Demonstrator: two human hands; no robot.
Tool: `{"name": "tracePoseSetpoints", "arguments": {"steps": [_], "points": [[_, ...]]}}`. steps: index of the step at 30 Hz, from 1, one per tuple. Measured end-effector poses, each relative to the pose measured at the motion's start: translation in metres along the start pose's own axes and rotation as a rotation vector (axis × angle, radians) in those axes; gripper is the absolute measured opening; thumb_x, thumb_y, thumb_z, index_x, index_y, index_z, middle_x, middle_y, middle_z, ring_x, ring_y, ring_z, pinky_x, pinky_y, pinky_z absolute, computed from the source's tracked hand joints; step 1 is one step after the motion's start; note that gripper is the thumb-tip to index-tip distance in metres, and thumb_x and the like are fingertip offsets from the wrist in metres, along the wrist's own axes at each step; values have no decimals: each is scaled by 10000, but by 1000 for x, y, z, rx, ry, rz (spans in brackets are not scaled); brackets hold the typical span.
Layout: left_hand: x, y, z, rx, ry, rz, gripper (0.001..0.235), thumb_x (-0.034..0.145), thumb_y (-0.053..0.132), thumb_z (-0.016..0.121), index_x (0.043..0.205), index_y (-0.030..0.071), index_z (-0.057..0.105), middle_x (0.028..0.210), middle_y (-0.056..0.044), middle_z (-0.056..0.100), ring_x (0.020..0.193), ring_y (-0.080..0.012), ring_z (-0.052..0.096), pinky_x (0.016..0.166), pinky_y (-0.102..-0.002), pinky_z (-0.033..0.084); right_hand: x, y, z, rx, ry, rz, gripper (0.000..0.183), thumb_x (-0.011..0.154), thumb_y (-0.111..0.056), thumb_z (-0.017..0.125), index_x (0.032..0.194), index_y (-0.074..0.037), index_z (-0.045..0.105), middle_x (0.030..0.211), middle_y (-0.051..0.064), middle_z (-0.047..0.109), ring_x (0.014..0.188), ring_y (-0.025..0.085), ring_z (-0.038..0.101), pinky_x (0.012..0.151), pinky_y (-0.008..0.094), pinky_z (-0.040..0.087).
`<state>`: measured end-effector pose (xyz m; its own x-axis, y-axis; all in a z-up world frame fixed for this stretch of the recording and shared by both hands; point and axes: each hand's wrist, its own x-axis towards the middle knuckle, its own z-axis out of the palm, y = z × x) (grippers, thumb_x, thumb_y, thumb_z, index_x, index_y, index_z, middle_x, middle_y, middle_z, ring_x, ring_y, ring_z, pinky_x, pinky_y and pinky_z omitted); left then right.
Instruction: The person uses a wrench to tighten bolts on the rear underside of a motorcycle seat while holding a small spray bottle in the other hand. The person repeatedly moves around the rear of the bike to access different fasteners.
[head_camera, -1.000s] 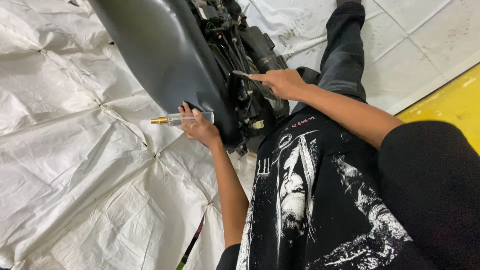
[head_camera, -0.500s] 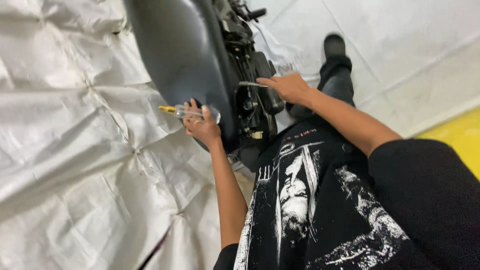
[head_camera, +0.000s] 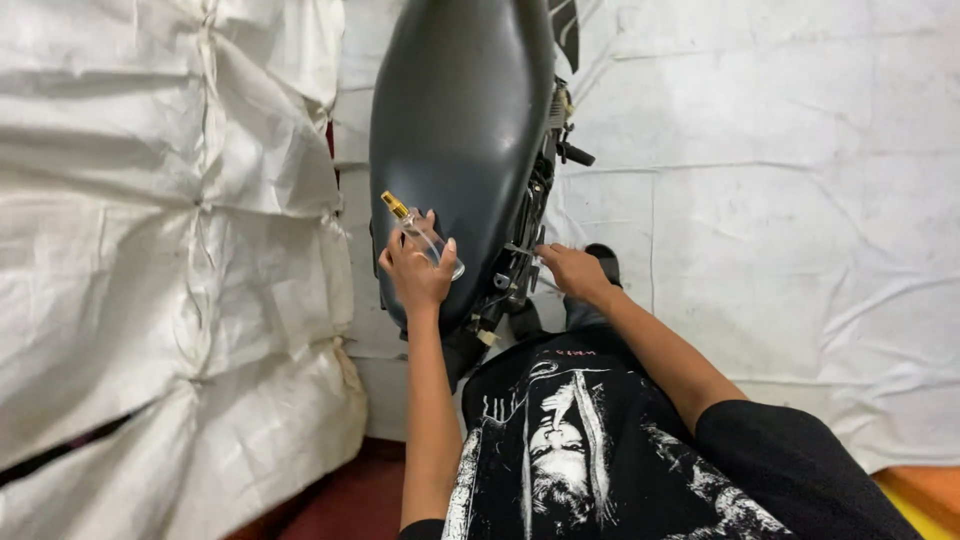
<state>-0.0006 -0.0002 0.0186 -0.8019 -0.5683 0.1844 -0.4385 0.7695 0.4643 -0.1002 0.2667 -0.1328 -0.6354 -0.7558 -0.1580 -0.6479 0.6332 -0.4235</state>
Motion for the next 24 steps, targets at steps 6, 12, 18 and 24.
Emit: {"name": "tracePoseSetpoints", "arguments": {"steps": [6, 12, 18, 24], "points": [[0, -7, 5, 25, -64, -51, 734, 828, 751, 420, 1388, 333, 644, 1442, 2, 608, 1315, -303, 484, 1076, -545, 293, 34, 14, -33, 132, 8, -212, 132, 1090, -270, 434, 1021, -197, 521, 854, 45, 510, 710, 349, 641, 627, 435, 533], [6, -4, 2, 160, -42, 23, 733, 830, 763, 389, 1451, 415, 562, 1530, 94, 523, 1332, -223, 479, 1074, -460, 314, 47, 51, 3, 113, -78, -285, 86, 1021, -214, 468, 1070, -168, 520, 977, 99, 517, 841, 402, 622, 696, 514, 528], [8, -5, 0, 201, -88, 72, 761, 859, 751, 328, 1471, 366, 562, 1538, 53, 519, 1336, -244, 495, 1055, -452, 307, 70, 67, -69, 101, -3, -123, 183, 1012, -175, 555, 1178, -248, 579, 915, 49, 536, 787, 341, 650, 702, 435, 550], [12, 6, -4, 227, -81, 85, 772, 880, 750, 298, 1473, 339, 572, 1528, 41, 524, 1351, -219, 485, 1068, -404, 292, 65, 56, -74, 286, -217, -206, 152, 1068, -256, 455, 1147, -188, 566, 935, 148, 589, 835, 468, 669, 747, 537, 553]]}}
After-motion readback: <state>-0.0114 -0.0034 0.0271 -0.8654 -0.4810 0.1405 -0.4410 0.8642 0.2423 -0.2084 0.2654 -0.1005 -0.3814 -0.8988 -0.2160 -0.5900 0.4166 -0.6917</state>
